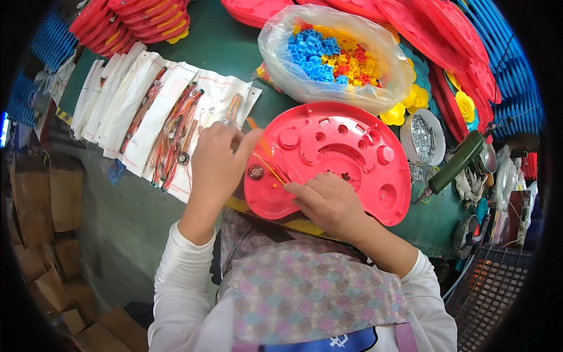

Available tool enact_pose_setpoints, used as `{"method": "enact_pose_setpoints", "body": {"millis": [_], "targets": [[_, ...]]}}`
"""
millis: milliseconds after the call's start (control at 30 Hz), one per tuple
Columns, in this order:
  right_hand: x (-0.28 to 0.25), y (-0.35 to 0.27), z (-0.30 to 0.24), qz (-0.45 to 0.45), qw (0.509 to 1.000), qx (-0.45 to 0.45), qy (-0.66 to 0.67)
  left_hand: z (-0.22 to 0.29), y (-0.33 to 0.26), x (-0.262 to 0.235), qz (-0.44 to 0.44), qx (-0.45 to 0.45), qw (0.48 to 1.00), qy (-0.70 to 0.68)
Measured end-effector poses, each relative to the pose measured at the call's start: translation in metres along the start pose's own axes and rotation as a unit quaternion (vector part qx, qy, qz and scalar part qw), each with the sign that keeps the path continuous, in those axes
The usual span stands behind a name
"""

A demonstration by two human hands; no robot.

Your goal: The person assembles small decorative items by placing star-shaped pieces on a pink plastic tray and using a green rotary tool to work on them. They repeatedly pick up and position the pieces, apply the tool, and adjust the components on the tray.

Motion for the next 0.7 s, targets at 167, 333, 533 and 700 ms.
{"method": "enact_pose_setpoints", "body": {"millis": [167,333,533,700], "targets": [[0.002,0.000,-0.007,0.015,1.000,0.025,0.006,-0.006,0.008,0.019,-0.037,-0.008,0.998,-0.049],[0.006,-0.006,-0.005,0.048,0.987,0.151,0.041,0.008,0.000,0.012,0.022,0.035,0.976,-0.215],[0.009,-0.004,-0.001,0.055,0.988,0.143,0.034,0.023,-0.009,0.015,-0.025,-0.006,0.882,-0.470],[-0.005,0.003,0.008,0.076,0.974,0.173,0.124,0.028,-0.002,0.025,-0.118,-0.057,0.901,-0.414]]}}
Point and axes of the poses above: each hand's wrist, its own y-axis towards the middle knuckle, its own x-axis out of the palm, z = x × y, the point moved 2 cm from there along y, towards the middle knuckle, and after that the axes turned 10 degrees about -y, right-handed, at the moved point
